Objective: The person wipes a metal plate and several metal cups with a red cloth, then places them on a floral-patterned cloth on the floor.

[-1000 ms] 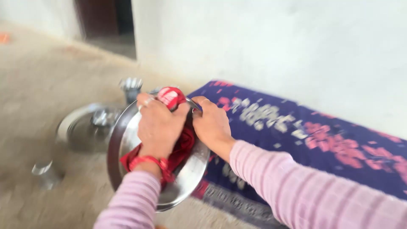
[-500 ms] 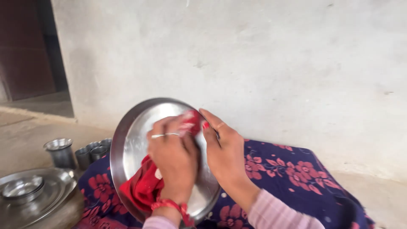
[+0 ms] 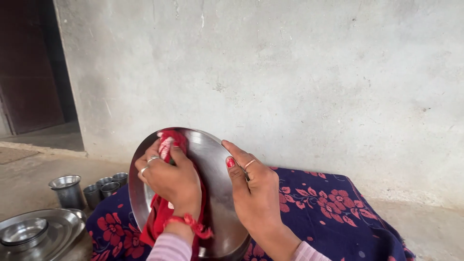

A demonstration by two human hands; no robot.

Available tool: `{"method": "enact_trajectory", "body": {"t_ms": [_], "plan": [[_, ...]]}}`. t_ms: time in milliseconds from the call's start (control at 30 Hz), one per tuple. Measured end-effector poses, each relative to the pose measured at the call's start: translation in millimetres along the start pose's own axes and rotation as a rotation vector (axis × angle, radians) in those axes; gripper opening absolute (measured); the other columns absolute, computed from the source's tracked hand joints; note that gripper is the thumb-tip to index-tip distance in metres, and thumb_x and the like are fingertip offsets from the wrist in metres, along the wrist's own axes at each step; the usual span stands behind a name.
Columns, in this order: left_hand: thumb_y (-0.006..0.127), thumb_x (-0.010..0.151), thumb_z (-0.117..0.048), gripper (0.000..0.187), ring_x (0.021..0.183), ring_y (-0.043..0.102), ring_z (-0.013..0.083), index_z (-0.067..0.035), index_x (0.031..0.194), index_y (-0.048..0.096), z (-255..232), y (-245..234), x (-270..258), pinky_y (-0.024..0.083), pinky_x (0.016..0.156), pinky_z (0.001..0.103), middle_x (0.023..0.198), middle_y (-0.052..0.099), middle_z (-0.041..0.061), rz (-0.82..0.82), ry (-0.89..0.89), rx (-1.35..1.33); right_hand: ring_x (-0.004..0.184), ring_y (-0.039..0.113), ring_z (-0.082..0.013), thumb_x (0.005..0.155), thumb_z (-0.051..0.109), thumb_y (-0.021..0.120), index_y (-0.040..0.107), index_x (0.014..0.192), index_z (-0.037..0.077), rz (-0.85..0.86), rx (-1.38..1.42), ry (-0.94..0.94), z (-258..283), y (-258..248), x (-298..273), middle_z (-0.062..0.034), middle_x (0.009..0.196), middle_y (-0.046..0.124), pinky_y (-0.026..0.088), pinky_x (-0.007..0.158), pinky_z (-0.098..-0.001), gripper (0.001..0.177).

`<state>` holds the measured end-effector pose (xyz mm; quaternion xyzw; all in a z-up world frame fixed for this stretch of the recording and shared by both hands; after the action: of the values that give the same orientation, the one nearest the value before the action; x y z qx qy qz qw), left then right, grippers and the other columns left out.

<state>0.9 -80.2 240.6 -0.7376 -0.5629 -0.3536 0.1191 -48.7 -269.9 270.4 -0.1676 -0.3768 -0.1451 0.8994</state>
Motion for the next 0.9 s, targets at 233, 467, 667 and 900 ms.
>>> {"method": "enact_trajectory", "body": {"t_ms": [233, 467, 667, 900], "plan": [[0.072, 0.087, -0.006, 0.034, 0.113, 0.053, 0.0373, -0.003, 0.120, 0.064, -70.2, -29.5, -19.2, 0.044, 0.100, 0.049, 0.118, 0.056, 0.017, 0.156, 0.603, -0.265, 0.099, 0.080, -0.0240, 0.095, 0.011, 0.059, 0.071, 0.127, 0.012, 0.006, 0.026, -0.187, 14.9, 14.2, 19.1, -0.0163, 0.114, 0.077, 0.058, 0.087, -0.0313, 0.035], [0.076, 0.079, -0.010, 0.045, 0.122, 0.052, 0.0347, -0.010, 0.123, 0.066, -101.5, -41.7, 25.9, 0.039, 0.104, 0.051, 0.128, 0.057, 0.014, 0.273, 0.992, -0.144, 0.072, 0.073, -0.0372, 0.093, 0.011, 0.060, 0.071, 0.125, 0.015, 0.069, -0.146, -0.118, 23.6, 24.0, 44.5, -0.0208, 0.092, 0.074, 0.056, 0.070, -0.0439, 0.035], [0.075, 0.083, -0.010, 0.031, 0.109, 0.066, 0.0318, -0.010, 0.114, 0.071, -89.6, -14.6, 71.5, 0.048, 0.099, 0.049, 0.112, 0.070, 0.012, 0.450, 1.073, -0.076, 0.079, 0.070, -0.0421, 0.088, 0.008, 0.063, 0.070, 0.120, 0.009, 0.100, -0.235, -0.417, 38.1, 35.5, 56.4, -0.0246, 0.084, 0.071, 0.054, 0.071, -0.0491, 0.032], [0.071, 0.081, -0.004, 0.026, 0.093, 0.071, 0.0355, -0.010, 0.106, 0.072, -37.8, -0.8, 116.0, 0.057, 0.082, 0.043, 0.100, 0.074, 0.014, 0.486, 0.648, -0.096, 0.065, 0.075, -0.0342, 0.086, 0.011, 0.060, 0.061, 0.128, 0.008, 0.036, -0.061, -0.285, 39.1, 18.7, 52.7, -0.0148, 0.087, 0.077, 0.057, 0.064, -0.0457, 0.043]]}}
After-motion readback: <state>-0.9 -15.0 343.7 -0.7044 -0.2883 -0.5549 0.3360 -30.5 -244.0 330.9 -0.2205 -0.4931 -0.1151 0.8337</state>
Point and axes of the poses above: each hand's wrist, its own x-axis towards the middle knuckle, its own y-axis out of the palm, z = x × y, the point moved 7 cm from there along x, towards the middle knuckle
